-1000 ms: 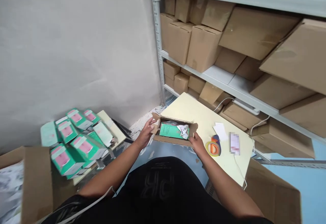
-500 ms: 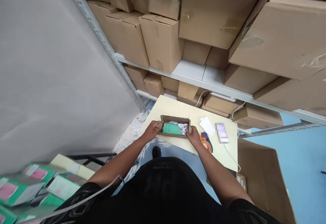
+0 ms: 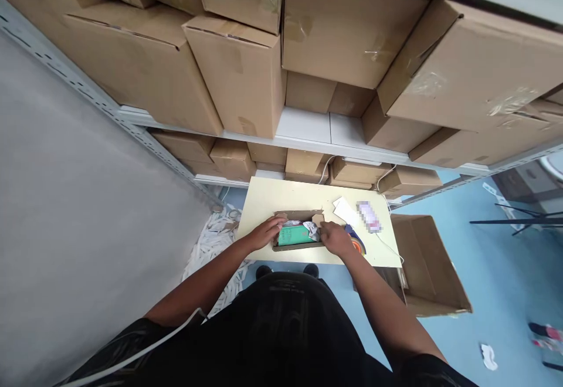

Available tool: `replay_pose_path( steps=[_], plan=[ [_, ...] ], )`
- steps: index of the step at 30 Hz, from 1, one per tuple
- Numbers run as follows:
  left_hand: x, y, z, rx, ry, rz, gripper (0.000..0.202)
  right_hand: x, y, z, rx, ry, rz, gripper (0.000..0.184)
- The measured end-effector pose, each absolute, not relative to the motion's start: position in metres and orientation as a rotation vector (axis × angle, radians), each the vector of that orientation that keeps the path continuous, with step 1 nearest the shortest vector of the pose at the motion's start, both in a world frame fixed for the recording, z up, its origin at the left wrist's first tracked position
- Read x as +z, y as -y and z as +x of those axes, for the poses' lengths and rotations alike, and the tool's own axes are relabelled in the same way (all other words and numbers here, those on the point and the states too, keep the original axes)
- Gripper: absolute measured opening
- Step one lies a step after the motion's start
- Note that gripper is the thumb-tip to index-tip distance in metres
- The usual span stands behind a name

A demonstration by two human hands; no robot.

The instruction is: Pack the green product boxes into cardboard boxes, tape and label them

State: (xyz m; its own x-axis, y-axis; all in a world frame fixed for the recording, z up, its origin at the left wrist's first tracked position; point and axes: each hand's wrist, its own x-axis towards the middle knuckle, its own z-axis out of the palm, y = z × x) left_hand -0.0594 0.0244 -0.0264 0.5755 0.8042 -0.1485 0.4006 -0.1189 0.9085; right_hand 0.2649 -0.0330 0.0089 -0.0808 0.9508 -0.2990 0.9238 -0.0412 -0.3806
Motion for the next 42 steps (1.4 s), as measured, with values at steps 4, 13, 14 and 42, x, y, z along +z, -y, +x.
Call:
replay_pose_path(
  steps=[4,13,14,42],
  plan=[
    [-0.027,-0.026,-0.062,0.450,-1.038,1.840,0.064,0.001,0.021,0.267,0.869,1.892,-2.001,0.038],
    [-0.030,-0.018,-0.044,0.335,-1.166,2.183,0.061,-0.027,0.010,0.288,1.175,1.628,-1.739,0.047],
    [-0.028,-0.020,-0.043,0.280,-1.175,2.180,0.054,-0.029,0.007,0.289,1.132,1.746,-1.718,0.048],
    [-0.028,-0.048,-0.037,0.497,-1.362,1.815,0.037,-0.009,0.039,0.270,0.914,1.915,-1.676,0.046]
  ],
)
